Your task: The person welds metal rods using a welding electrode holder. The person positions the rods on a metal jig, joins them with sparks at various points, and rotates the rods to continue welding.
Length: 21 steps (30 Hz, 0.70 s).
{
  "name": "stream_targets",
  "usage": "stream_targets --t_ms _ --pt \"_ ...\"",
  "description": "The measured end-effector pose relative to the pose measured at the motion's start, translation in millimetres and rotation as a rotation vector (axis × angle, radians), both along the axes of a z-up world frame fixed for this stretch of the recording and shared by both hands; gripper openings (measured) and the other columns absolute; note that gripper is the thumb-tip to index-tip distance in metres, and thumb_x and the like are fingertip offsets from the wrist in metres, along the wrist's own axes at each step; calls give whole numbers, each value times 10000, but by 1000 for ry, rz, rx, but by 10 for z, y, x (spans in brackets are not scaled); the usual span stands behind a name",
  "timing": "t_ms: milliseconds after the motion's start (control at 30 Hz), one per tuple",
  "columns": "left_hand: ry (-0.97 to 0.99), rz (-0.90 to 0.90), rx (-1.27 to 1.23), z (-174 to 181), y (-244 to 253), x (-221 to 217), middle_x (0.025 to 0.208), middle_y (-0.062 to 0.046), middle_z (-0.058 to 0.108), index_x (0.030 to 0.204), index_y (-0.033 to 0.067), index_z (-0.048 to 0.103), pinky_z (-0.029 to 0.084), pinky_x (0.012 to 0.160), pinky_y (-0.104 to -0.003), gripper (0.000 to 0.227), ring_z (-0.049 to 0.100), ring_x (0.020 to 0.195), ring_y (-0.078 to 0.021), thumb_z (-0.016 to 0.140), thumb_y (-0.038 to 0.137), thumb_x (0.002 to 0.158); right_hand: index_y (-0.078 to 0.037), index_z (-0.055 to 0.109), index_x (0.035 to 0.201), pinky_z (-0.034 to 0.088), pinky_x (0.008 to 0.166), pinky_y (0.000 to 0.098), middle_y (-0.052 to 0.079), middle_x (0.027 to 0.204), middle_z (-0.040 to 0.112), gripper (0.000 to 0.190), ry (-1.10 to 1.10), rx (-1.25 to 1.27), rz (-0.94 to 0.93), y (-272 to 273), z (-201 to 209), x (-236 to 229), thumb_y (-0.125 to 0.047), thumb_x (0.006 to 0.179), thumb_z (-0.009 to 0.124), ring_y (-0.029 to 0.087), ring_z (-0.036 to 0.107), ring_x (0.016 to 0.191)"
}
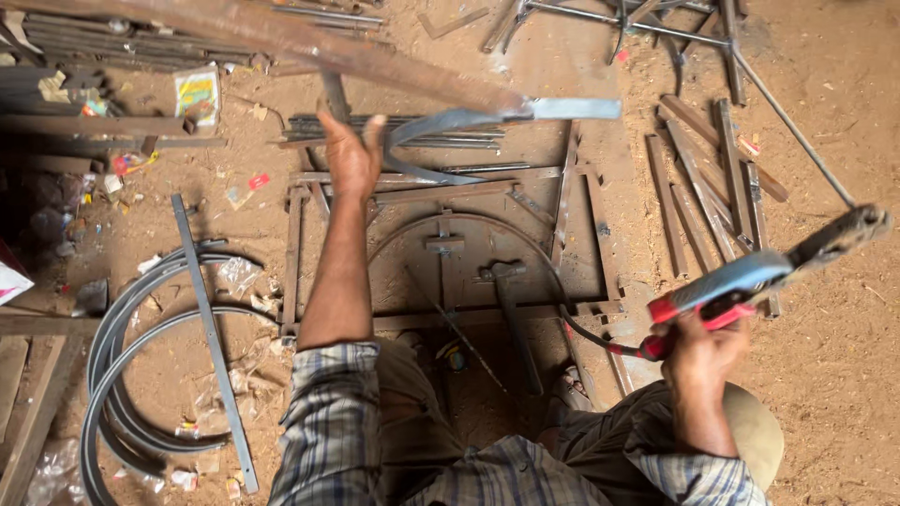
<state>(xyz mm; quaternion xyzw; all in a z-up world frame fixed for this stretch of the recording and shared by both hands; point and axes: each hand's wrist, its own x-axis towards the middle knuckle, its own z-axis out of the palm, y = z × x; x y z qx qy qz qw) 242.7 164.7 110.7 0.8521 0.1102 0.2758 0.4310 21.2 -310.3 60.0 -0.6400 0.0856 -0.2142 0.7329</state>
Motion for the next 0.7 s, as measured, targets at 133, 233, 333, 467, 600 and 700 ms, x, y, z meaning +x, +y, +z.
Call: stream_targets --t_ms 133,233,333,467,600,700 --pt "-167 23 245 157 48 -89 1357 -330 618 1550 30 160 536 1056 -535 618 668 1224 -421 577 182 1121 6 627 1109 630 787 348 97 984 697 162 -152 -261 84 2 -77 -301 7 976 721 196 708 821" --pt "-31 26 201 101 122 -139 1110 -284 717 1458 29 241 590 881 -518 476 741 1014 -374 525 208 1122 -31 605 1111 595 641 279 62 860 664 224 -236 -221 197 60 -129 -533 -7 948 757 135 665 695" --pt "-70 14 254 89 172 -112 1027 -260 717 1368 25 292 617 784 -493 408 749 897 -363 530 232 1109 -12 568 1217 639 763 321 83 990 712 350 -173 -285 258 185 -105 -722 8 899 712 165 727 835" --pt "-21 38 319 94 242 -99 984 -264 720 1346 21 316 609 776 -510 393 743 873 -366 536 260 1126 -14 515 1345 618 767 317 103 1061 690 523 -85 -183 289 356 -21 -876 74 859 687 167 699 871" --pt "-32 94 435 130 251 -117 956 -276 719 1297 -17 377 586 786 -527 415 732 866 -401 588 285 1107 -43 486 1355 620 668 299 81 969 689 557 52 -50 268 492 -19 -925 87 851 683 144 709 791" --pt "57 126 391 242 207 -139 903 -267 717 1329 -39 381 576 754 -525 482 733 819 -410 585 311 1068 -26 500 1294 616 711 284 69 990 704 464 28 -35 271 573 -57 -895 78 883 689 124 706 834"
